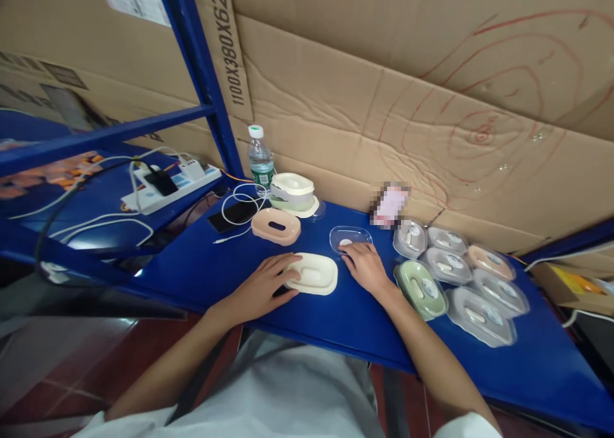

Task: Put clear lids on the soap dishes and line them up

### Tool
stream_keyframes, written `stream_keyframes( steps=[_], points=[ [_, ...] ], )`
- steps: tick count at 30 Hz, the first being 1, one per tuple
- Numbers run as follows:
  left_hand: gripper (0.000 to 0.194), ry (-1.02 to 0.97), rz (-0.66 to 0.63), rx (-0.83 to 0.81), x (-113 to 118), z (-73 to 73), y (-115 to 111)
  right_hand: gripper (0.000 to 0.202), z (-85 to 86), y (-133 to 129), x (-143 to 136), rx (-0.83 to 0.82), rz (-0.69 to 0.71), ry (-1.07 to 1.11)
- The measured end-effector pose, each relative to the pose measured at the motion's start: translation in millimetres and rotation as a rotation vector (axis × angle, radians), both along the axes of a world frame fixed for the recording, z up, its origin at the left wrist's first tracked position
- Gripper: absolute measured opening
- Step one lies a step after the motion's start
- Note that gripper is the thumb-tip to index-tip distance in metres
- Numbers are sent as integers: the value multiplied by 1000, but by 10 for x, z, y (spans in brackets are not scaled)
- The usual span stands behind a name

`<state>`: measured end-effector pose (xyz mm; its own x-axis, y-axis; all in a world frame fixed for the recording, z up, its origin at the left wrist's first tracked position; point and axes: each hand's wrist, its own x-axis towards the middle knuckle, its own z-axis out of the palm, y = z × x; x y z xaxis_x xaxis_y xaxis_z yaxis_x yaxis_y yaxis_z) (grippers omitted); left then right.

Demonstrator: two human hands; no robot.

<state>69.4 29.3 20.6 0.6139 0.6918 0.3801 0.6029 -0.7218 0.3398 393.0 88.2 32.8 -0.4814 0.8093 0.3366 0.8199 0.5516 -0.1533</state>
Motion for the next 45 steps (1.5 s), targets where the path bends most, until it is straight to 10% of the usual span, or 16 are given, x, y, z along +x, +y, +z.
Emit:
stream_keyframes(
  steps=[8,18,26,32,37,45],
  points=[
    [26,-11,-5,-42,-449,59,-66,38,45,25,-286,34,89,67],
    [36,-175,315,-52,-939,-79,-321,33,142,561,-1552,-137,288,111],
    [67,-180,345,125,-754,-59,-85,34,278,25,-1082,-169,438,159],
    [71,-135,78,2,-565,14,-43,38,180,-371,-880,-145,465,42],
    [48,-83,-52,25,-261,-6,-94,35,468,-456,-428,-270,481,7],
    [34,-16,29,-4,15,22,-130,43,329,-114,141,-84,-76,-101]
  ],
)
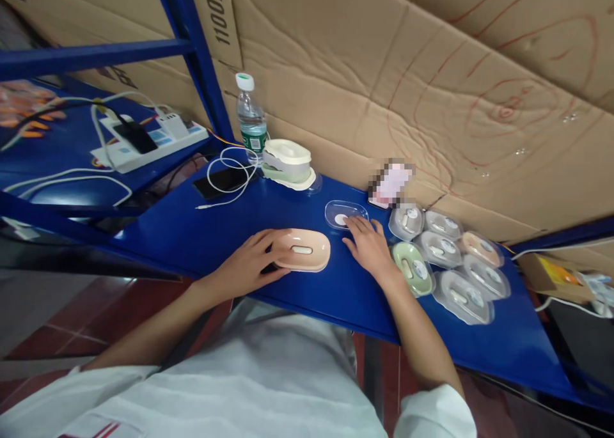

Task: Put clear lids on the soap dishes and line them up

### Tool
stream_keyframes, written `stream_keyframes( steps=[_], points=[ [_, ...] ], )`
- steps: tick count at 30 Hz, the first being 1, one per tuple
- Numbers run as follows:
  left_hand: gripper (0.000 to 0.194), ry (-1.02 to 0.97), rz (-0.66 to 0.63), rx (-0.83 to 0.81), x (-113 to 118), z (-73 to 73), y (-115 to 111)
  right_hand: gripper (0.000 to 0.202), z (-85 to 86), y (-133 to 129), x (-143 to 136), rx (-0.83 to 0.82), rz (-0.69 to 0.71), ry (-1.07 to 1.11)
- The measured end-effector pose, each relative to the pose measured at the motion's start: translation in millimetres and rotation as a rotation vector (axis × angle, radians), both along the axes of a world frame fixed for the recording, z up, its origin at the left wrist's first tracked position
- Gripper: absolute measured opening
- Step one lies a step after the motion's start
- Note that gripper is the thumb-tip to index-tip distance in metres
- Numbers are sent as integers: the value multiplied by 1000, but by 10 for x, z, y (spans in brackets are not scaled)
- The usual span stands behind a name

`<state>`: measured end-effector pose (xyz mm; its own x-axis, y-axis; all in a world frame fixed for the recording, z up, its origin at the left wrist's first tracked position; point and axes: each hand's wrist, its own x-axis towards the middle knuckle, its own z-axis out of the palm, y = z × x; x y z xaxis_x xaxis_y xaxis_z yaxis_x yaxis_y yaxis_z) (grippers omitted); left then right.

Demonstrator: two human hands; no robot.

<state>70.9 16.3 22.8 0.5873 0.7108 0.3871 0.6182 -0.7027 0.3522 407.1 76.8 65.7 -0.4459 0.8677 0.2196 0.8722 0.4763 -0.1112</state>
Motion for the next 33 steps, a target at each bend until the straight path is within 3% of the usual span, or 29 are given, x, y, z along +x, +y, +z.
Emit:
stream_keyframes(
  steps=[4,8,10,13,16,21,28,33],
  points=[
    [36,4,0,-57,-34,43,2,33,-72,77,23,-14,-36,63],
    [46,-92,-24,-165,-79,37,2,45,125,-42,21,3,-100,532],
    [64,-169,-23,-252,-98,30,-5,54,209,-147,-25,-145,-134,792],
    [84,-236,-35,-353,-111,18,-13,60,211,-274,-179,-513,-148,1002],
    [92,-255,-68,-393,-107,-8,-13,62,79,-315,-378,-708,-147,1074],
    [94,-260,-96,-372,-104,-59,3,54,-108,-310,-548,-674,-189,1198],
    [93,-254,-121,-310,-105,-57,5,50,-84,-361,-531,-850,-194,1370],
    [89,-242,-95,-292,-106,-14,-20,52,-113,-367,-547,-803,-197,1435]
  ],
)
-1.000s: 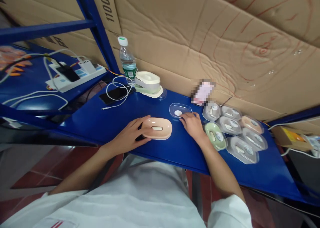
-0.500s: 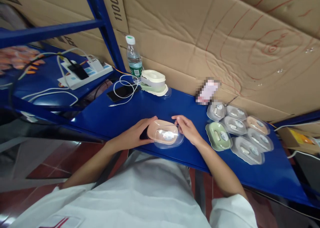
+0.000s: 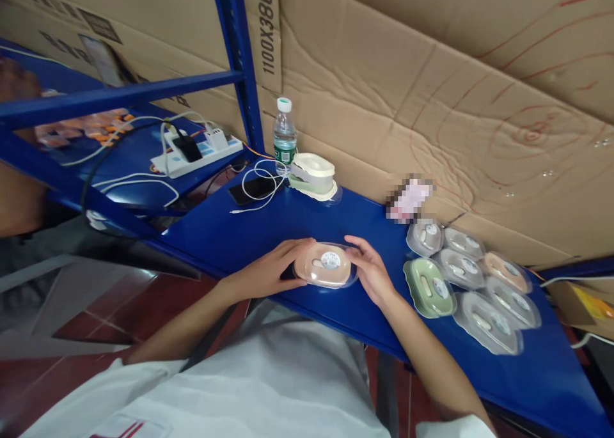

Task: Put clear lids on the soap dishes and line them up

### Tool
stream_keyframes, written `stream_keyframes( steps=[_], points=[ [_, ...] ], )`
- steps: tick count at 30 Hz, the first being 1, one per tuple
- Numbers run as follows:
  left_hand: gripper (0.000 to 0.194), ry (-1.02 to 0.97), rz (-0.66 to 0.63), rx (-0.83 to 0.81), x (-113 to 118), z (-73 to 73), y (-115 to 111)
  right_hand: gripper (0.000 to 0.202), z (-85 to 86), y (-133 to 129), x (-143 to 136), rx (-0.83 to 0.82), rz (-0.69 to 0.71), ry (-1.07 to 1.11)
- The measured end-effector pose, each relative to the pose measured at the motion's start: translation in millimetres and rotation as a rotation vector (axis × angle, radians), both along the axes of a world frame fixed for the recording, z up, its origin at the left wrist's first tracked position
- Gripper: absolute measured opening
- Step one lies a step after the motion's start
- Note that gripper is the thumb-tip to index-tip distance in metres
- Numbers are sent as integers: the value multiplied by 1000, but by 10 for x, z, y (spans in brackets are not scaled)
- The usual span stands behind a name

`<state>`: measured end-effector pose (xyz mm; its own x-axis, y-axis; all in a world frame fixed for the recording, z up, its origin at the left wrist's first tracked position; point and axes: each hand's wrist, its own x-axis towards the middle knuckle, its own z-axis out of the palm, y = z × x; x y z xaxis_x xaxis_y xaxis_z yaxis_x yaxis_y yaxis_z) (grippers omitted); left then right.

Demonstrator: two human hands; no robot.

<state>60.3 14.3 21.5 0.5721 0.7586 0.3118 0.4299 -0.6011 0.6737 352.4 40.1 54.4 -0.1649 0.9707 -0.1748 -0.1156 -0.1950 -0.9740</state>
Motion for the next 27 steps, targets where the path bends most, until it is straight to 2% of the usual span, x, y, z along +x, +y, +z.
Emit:
stream_keyframes(
  steps=[4,12,14,18,22,27],
  points=[
    [85,-19,35,4,-11,22,-15,51,-18,-5,-25,31,-45,-5],
    [75,-56,102,-32,-19,-21,-14,51,-99,-10,-5,85,72,-38],
    [74,-83,85,-31,-27,-18,-6,59,-106,-13,35,181,181,-134],
    [75,-135,56,-60,-55,-3,19,77,-109,-31,99,499,451,-504],
    [73,-137,60,-75,-64,-1,29,83,-124,-29,108,687,500,-733],
    [82,-89,50,-96,-48,-7,17,81,-51,-17,106,723,554,-853]
  ],
)
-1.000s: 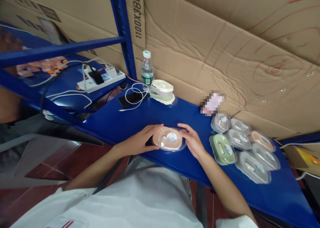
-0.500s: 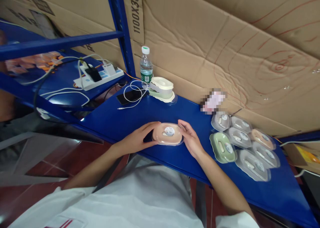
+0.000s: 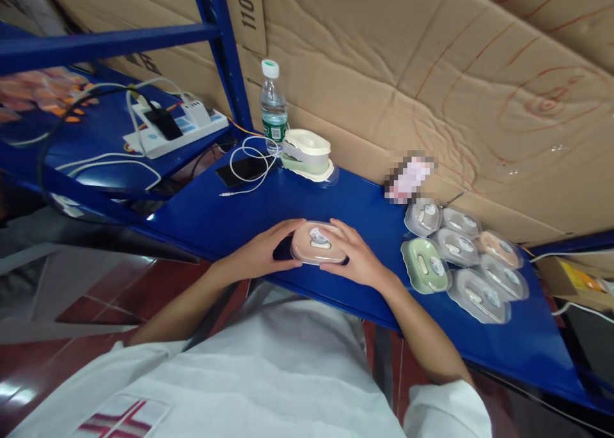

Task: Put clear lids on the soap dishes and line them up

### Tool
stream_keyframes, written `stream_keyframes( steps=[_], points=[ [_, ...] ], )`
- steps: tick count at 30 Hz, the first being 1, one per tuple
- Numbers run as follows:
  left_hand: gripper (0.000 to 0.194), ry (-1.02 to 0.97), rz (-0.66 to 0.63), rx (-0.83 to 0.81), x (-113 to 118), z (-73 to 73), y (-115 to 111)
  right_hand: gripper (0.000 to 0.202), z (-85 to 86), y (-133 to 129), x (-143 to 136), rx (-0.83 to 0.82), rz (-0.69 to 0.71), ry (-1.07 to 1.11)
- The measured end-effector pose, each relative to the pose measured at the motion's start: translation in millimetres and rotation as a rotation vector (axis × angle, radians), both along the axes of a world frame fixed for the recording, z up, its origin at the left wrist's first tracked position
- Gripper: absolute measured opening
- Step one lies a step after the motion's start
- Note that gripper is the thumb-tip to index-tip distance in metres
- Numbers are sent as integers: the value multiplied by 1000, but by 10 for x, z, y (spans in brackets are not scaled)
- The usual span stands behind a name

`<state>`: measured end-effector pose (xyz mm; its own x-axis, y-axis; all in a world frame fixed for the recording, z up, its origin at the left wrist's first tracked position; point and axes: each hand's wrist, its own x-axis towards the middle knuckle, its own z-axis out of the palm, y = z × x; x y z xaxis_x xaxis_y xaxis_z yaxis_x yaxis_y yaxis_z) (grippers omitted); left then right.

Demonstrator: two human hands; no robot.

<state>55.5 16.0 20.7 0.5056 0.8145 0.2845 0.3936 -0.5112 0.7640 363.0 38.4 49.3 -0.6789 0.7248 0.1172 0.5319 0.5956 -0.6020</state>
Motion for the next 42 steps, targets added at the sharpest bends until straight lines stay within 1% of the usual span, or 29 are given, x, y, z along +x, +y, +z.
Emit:
stream_keyframes(
  steps=[5,10,13,15,17,20,22,23,24,25,26,28,31,33,35,37,39,41,42],
  points=[
    [73,11,-26,-20,1,34,-9,80,106,-24,-17,-10,-16,-50],
    [74,31,-27,-22,-12,42,-19,81,111,-49,-59,-7,-21,-56],
    [83,56,-42,-21,-30,27,-22,80,152,-133,-23,19,-88,-94],
    [85,89,-39,-29,-44,24,-21,77,247,-226,96,76,-177,-127],
    [80,128,-44,-42,-55,28,-17,75,398,-319,326,172,-298,-153],
    [68,167,-56,-38,-55,25,-9,76,657,-372,876,389,-572,-225],
    [60,186,-47,-19,-47,8,-4,77,787,-312,1321,535,-793,-303],
    [57,191,-43,-9,-42,-3,-1,76,828,-255,1542,575,-897,-346],
    [55,193,-41,2,-36,-14,1,75,850,-185,1749,578,-982,-393],
    [53,193,-41,10,-32,-23,3,75,855,-107,1933,567,-1038,-431],
    [52,191,-43,17,-28,-28,4,75,846,-24,2086,526,-1053,-459],
    [51,189,-45,25,-24,-29,9,76,800,139,2292,432,-1010,-476],
    [49,182,-49,32,-24,-20,17,76,715,338,2407,329,-893,-477],
    [48,178,-50,33,-22,-30,19,74,679,422,2439,335,-876,-517],
    [47,179,-46,40,-17,-60,12,75,671,449,2472,381,-900,-572],
    [47,187,-39,63,-10,-95,2,77,682,412,2479,411,-916,-597],
    [46,208,-51,107,-5,-93,7,76,696,322,2412,416,-883,-568],
    [45,258,-89,159,-4,-9,59,70,690,216,2235,433,-777,-494],
    [45,289,-107,191,-4,72,115,66,673,169,2103,445,-709,-444]
  ],
)
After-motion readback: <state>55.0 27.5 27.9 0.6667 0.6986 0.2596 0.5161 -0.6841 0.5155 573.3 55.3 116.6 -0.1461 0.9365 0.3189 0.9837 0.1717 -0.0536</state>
